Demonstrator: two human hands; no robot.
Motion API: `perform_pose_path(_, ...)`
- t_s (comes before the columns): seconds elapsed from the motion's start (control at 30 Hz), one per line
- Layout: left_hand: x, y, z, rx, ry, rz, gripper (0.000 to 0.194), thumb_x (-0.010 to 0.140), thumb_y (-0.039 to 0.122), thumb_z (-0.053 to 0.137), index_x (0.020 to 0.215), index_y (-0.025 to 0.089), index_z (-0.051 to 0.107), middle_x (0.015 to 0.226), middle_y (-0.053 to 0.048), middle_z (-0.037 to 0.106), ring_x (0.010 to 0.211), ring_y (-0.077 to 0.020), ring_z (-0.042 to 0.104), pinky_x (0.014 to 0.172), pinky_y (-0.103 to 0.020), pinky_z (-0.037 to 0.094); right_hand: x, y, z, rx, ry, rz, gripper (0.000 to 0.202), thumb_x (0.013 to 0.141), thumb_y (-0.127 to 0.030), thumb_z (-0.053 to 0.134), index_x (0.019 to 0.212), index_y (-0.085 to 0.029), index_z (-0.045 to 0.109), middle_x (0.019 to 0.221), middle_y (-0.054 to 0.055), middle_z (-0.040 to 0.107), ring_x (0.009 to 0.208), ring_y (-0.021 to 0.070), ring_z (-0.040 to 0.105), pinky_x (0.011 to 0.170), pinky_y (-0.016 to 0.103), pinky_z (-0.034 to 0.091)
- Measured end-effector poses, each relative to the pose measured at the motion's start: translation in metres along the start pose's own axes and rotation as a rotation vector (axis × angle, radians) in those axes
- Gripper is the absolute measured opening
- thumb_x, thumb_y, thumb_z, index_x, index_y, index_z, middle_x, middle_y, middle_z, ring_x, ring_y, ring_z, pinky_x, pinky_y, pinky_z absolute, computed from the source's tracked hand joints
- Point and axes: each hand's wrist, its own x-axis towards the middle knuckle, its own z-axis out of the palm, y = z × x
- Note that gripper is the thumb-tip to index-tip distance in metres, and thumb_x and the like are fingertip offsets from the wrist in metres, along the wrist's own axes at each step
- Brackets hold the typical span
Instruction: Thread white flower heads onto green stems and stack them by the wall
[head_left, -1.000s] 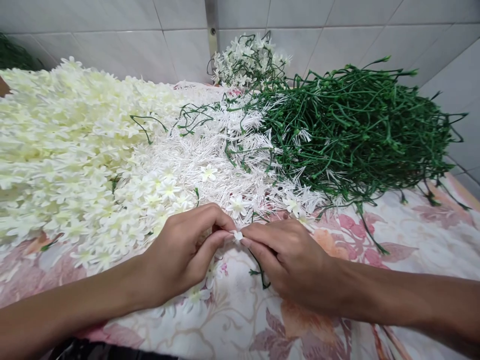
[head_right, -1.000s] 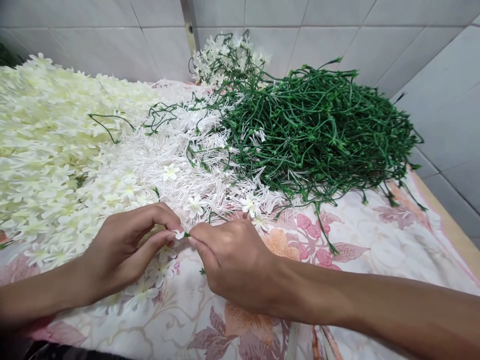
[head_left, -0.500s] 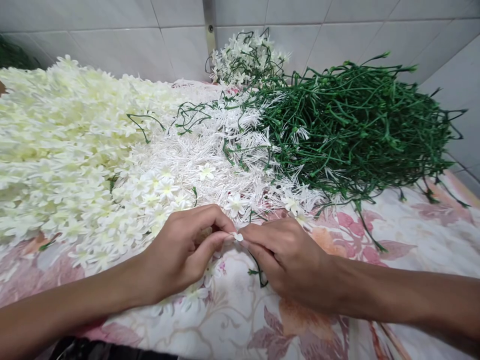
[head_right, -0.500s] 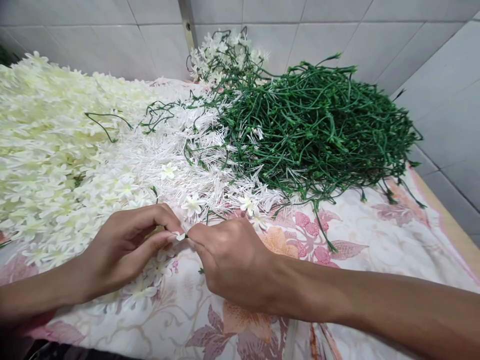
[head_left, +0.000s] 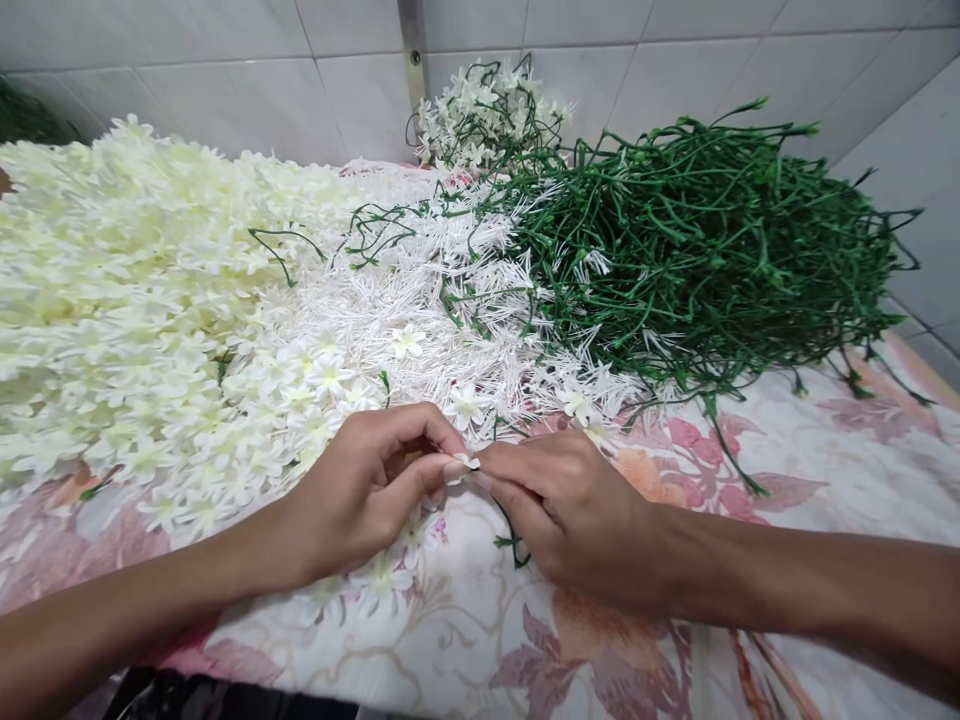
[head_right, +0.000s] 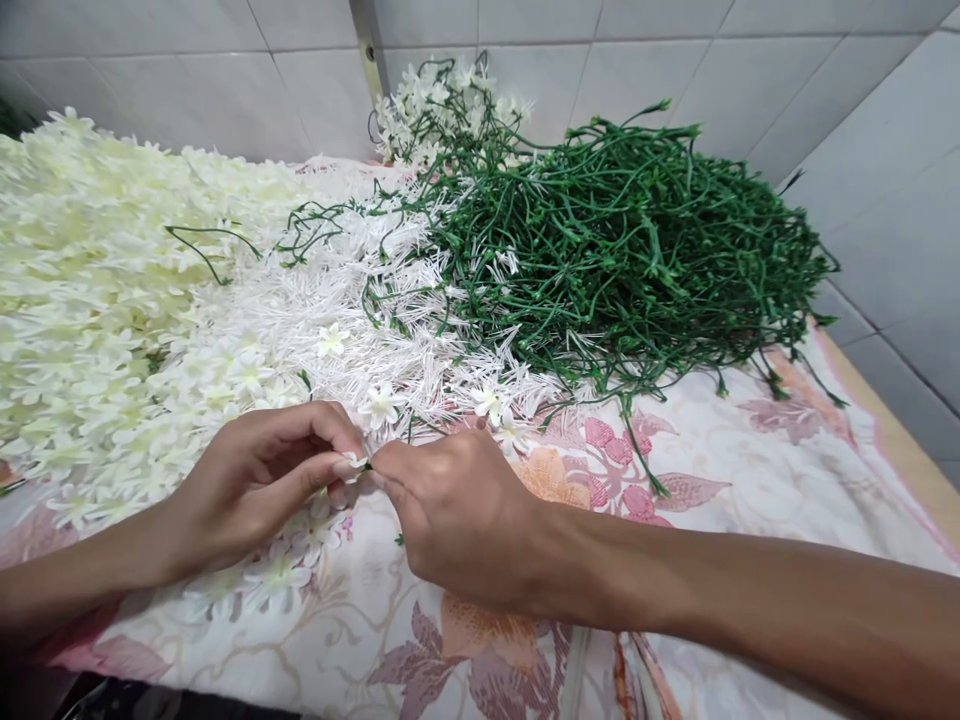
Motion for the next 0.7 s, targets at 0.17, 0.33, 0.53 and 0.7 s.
perform_pose_path(0.17,0.0014,-0.0007,0.0003,-0.061,-0.007,-0.044,0.01,0.09,0.017,0.055,0.081,0.014,0.06,0.067,-0.001,0.06,0.057,-0.0096,0.056,0.052,-0.019,0.046,0.0005,0.0009,0.0005,0.009,0.038,-0.009,0.03,0.089,-0.01,0.043,0.06,-0.017,0.048,0.051,-0.005,0.042,0.047,0.0088,0.033,0.05,0.026,0.025)
perform_pose_path(0.33,0.0026,-0.0011,0.0003,-0.073,-0.021,-0.055,0.012,0.09,0.019,0.055,0.08,0.014,0.06,0.065,0.0,0.059,0.057,-0.01,0.056,0.052,-0.02,0.046,-0.0006,0.0013,0.001,0.033,0.03,0.008,0.03,0.088,-0.011,0.043,0.059,-0.017,0.048,0.051,-0.005,0.041,0.046,0.0086,0.031,0.05,0.026,0.025)
perform_pose_path(0.53,0.0041,-0.0018,-0.0003,-0.086,-0.036,-0.051,0.011,0.09,0.018,0.055,0.08,0.014,0.059,0.066,-0.001,0.059,0.057,-0.0106,0.055,0.052,-0.021,0.045,-0.0013,0.0011,0.0011,0.032,0.025,0.009,0.03,0.088,-0.011,0.043,0.059,-0.017,0.048,0.051,-0.005,0.041,0.047,0.0087,0.032,0.05,0.026,0.025)
perform_pose_path(0.7,0.0038,-0.0034,0.0008,-0.111,-0.039,-0.05,0.012,0.089,0.019,0.055,0.079,0.014,0.057,0.066,-0.001,0.058,0.056,-0.0103,0.054,0.051,-0.021,0.044,-0.0017,0.0006,0.0009,0.014,0.003,0.042,0.029,0.087,-0.012,0.043,0.058,-0.017,0.047,0.05,-0.005,0.04,0.046,0.0087,0.031,0.05,0.026,0.025)
